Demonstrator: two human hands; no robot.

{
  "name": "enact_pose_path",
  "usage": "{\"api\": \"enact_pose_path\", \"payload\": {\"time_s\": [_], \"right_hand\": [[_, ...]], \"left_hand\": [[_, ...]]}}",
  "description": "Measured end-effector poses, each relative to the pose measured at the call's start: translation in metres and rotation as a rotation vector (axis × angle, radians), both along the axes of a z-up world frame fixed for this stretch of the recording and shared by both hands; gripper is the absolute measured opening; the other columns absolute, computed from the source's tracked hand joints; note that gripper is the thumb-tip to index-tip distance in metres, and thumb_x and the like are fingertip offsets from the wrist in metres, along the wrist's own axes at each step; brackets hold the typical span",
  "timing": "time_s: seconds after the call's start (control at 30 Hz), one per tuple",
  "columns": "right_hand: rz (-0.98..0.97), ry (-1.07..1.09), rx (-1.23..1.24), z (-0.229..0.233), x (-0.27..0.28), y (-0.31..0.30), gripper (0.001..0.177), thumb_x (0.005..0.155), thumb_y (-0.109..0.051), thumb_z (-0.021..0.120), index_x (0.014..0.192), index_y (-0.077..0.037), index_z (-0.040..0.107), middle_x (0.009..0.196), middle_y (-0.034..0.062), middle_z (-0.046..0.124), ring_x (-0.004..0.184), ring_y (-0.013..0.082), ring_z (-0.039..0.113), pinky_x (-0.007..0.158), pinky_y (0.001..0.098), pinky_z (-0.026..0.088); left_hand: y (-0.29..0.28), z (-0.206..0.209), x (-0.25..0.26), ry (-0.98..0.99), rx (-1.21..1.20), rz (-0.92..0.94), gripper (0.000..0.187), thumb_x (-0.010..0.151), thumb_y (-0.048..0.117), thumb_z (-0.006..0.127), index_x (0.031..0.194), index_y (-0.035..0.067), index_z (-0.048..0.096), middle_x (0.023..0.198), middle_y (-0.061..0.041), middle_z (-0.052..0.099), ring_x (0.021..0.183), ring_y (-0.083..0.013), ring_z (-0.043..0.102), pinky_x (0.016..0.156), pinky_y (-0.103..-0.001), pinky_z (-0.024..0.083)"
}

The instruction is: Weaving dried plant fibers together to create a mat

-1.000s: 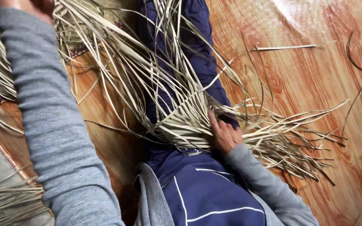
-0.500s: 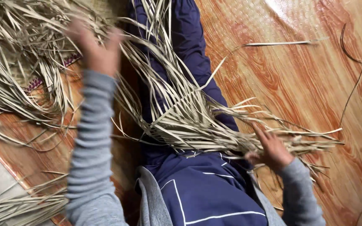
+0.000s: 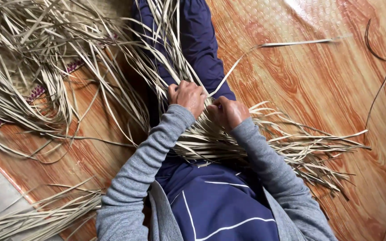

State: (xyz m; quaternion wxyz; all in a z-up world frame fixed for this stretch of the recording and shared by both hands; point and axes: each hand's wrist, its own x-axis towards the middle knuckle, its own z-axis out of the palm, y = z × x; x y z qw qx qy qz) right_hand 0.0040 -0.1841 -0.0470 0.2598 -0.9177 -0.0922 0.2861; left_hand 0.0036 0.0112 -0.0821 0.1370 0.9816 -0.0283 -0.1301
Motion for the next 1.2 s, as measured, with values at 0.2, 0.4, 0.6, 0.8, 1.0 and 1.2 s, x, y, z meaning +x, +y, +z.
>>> {"api": "enact_pose_path", "payload": {"time_s": [0.2, 0.4, 0.6, 0.8, 1.0, 1.2], "right_hand": [[0.002, -0.041, 0.214, 0.01, -0.008, -0.01, 0.023, 0.09, -0.046, 0.073, 0.099, -0.025, 0.069, 0.087, 0.0103, 0.073, 0.087, 0.0403, 0.072, 0.075, 0.0533, 0.056], [0.031, -0.128, 0.43, 0.023, -0.009, -0.012, 0.015, 0.091, -0.03, 0.074, 0.098, -0.018, 0.069, 0.087, 0.011, 0.069, 0.085, 0.0372, 0.071, 0.071, 0.0483, 0.057], [-0.038, 0.006, 0.493, 0.035, 0.002, -0.017, 0.015, 0.095, -0.029, 0.069, 0.104, -0.018, 0.071, 0.081, 0.0091, 0.073, 0.079, 0.0309, 0.073, 0.07, 0.0449, 0.057], [-0.219, 0.275, 0.617, 0.035, 0.047, 0.018, 0.022, 0.097, -0.034, 0.071, 0.099, -0.012, 0.074, 0.063, 0.0083, 0.066, 0.054, 0.0206, 0.063, 0.053, 0.0321, 0.048], [-0.221, 0.384, 0.976, 0.168, 0.12, 0.03, 0.019, 0.097, -0.023, 0.068, 0.102, -0.005, 0.072, 0.068, 0.0123, 0.068, 0.054, 0.0189, 0.066, 0.049, 0.0277, 0.052], [0.175, 0.032, 0.731, 0.168, 0.138, 0.015, 0.011, 0.099, -0.018, 0.068, 0.101, -0.008, 0.074, 0.084, 0.0146, 0.07, 0.078, 0.0331, 0.066, 0.067, 0.0426, 0.051]], "left_hand": [[-0.001, 0.052, -0.011, 0.149, -0.19, 0.171, 0.017, 0.09, 0.05, 0.058, 0.092, 0.037, 0.067, 0.094, 0.012, 0.067, 0.112, -0.0192, 0.054, 0.103, -0.054, 0.032], [-0.009, 0.065, -0.019, -0.064, -0.208, 0.209, 0.012, 0.086, 0.047, 0.062, 0.089, 0.038, 0.07, 0.088, 0.011, 0.07, 0.104, -0.0179, 0.058, 0.101, -0.05, 0.034], [-0.011, 0.051, -0.022, -0.229, -0.157, 0.212, 0.008, 0.081, 0.042, 0.068, 0.084, 0.034, 0.068, 0.079, 0.009, 0.067, 0.096, -0.0181, 0.06, 0.097, -0.048, 0.037], [-0.014, 0.036, -0.033, -0.351, -0.111, 0.167, 0.002, 0.079, 0.029, 0.069, 0.081, 0.028, 0.067, 0.077, 0.007, 0.065, 0.096, -0.0178, 0.06, 0.097, -0.049, 0.036], [-0.004, 0.014, -0.036, -0.102, -0.185, 0.284, 0.009, 0.08, 0.041, 0.067, 0.081, 0.033, 0.07, 0.08, 0.009, 0.069, 0.099, -0.0194, 0.061, 0.1, -0.049, 0.034], [0.005, 0.035, -0.023, 0.28, -0.315, 0.394, 0.023, 0.081, 0.056, 0.061, 0.086, 0.039, 0.075, 0.09, 0.011, 0.077, 0.106, -0.0221, 0.065, 0.101, -0.043, 0.037]]}}
